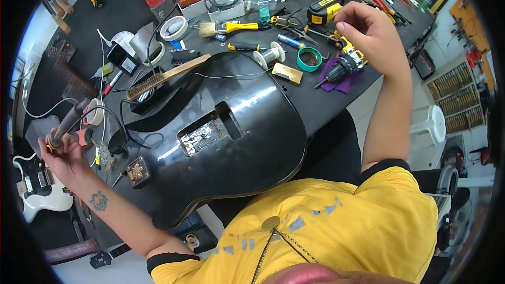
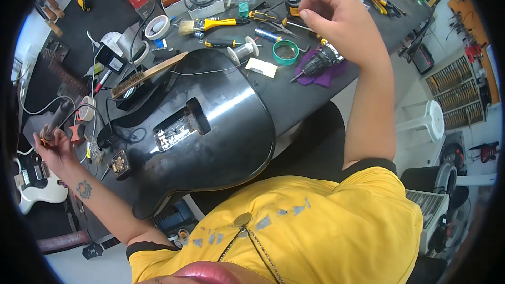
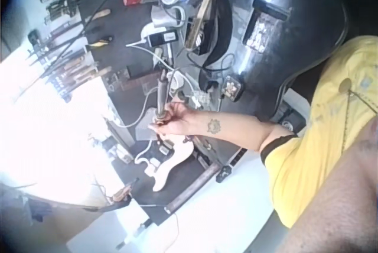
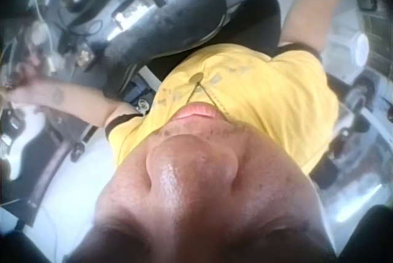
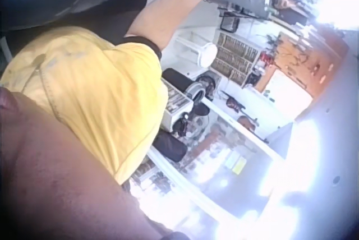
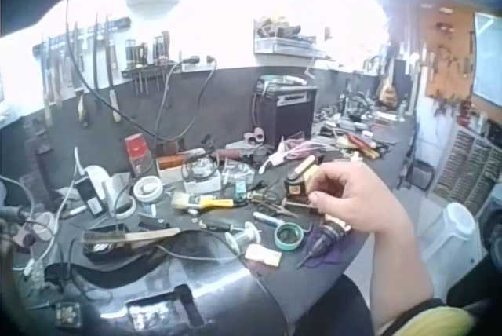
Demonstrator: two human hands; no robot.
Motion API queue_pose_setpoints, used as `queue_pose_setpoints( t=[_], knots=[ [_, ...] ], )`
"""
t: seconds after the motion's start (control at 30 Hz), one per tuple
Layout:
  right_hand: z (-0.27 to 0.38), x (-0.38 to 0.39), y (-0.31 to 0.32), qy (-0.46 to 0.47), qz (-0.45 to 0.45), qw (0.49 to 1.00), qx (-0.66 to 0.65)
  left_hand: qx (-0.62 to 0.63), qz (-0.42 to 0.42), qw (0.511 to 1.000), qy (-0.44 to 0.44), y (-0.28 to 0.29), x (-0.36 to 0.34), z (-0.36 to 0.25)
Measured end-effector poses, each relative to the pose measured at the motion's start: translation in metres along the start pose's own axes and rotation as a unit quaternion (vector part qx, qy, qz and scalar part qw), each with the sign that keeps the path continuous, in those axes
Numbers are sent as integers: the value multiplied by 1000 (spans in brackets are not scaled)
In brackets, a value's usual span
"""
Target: The person uses a soldering iron and a screwdriver to repair the electronics inside the body of an electric guitar.
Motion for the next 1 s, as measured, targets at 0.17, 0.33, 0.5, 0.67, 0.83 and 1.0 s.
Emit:
queue_pose_setpoints(
  t=[0.17,0.33,0.5,0.67,0.83,1.0],
  knots=[
    [-9,-47,-64,75,99,987,99,32,25,999,8,-8,9,37],
    [-47,-109,-168,92,288,927,223,6,27,1000,8,-5,11,48],
    [-56,-123,-199,78,416,868,260,31,63,997,15,20,6,40],
    [-42,-138,-142,102,120,972,176,52,38,997,46,21,1,46],
    [34,-97,-149,-65,38,894,-442,42,37,998,-1,-4,13,59],
    [66,-70,-234,-143,262,857,-421,39,24,999,-10,2,15,47]
  ],
)
Point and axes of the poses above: each hand's wrist, its own x-axis away from the middle knuckle, its own y-axis out of the back of the hand, z = x × y, the point moved 3 cm from there along -x, towards the middle knuckle, and after that the axes turned 6 degrees about y, right-handed, at the moved point
